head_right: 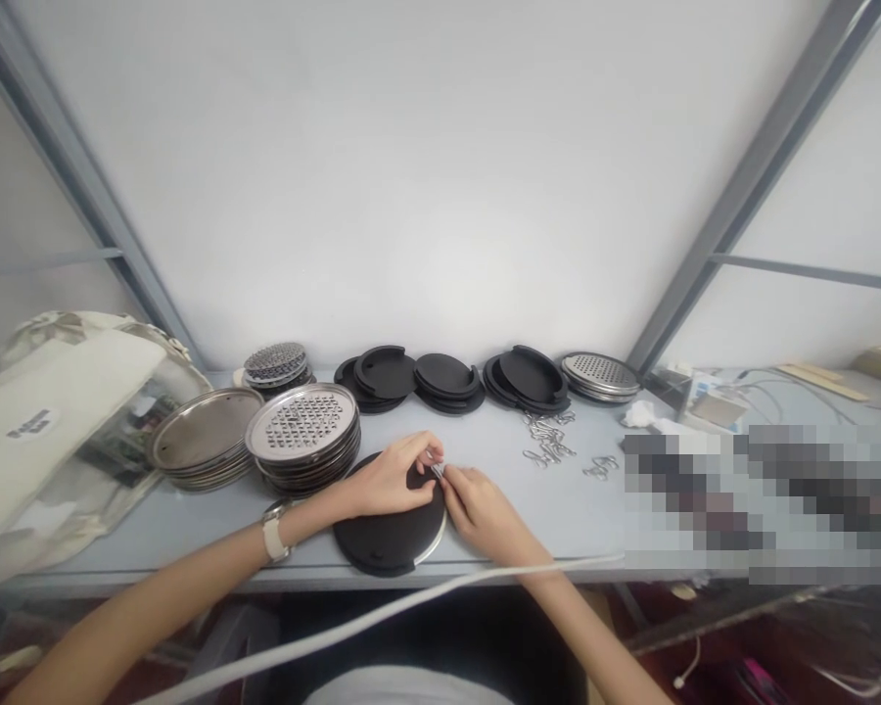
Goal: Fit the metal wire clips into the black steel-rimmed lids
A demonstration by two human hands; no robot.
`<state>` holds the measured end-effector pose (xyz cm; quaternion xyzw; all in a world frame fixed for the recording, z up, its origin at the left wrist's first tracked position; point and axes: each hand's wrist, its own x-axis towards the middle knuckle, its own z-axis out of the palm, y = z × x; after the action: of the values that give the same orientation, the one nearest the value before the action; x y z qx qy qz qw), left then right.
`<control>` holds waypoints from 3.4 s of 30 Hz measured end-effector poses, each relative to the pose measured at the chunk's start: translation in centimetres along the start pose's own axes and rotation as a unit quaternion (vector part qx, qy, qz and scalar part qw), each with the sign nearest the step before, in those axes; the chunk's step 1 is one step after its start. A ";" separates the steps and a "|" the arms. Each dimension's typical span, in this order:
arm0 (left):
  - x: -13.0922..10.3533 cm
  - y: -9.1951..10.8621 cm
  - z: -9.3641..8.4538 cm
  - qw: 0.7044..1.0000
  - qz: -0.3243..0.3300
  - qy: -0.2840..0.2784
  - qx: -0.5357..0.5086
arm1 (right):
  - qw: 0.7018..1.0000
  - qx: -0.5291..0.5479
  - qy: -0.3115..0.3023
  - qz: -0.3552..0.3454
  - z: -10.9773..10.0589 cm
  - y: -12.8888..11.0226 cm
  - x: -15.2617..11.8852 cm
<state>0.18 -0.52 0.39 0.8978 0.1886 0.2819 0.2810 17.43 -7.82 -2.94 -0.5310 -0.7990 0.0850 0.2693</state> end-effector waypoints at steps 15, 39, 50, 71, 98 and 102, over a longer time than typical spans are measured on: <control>-0.1 0.3 0.0 0.990 -0.023 0.004 0.141 | 0.998 0.037 0.010 0.046 -0.2 0.0 0.2; -0.3 0.4 -0.9 0.982 0.011 -0.103 0.156 | 0.996 0.055 0.034 0.063 0.1 0.2 0.2; -0.2 0.6 -0.8 0.976 0.026 -0.111 0.184 | 0.998 0.040 0.007 0.053 0.0 0.3 0.1; -0.2 0.6 -0.7 0.973 0.033 -0.078 0.217 | 1.000 -0.025 -0.007 0.004 0.2 0.4 0.3; -0.1 -0.6 -0.5 0.983 -0.023 -0.057 0.172 | 1.000 -0.027 0.011 0.008 0.0 -0.2 0.0; -0.1 -0.4 -0.6 0.978 -0.007 -0.062 0.201 | 1.000 -0.011 0.005 0.011 -0.1 -0.2 0.0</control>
<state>-0.36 -0.04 0.51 0.9504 0.2295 0.1797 0.1082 17.32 -7.96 -2.75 -0.5432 -0.7926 0.0761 0.2664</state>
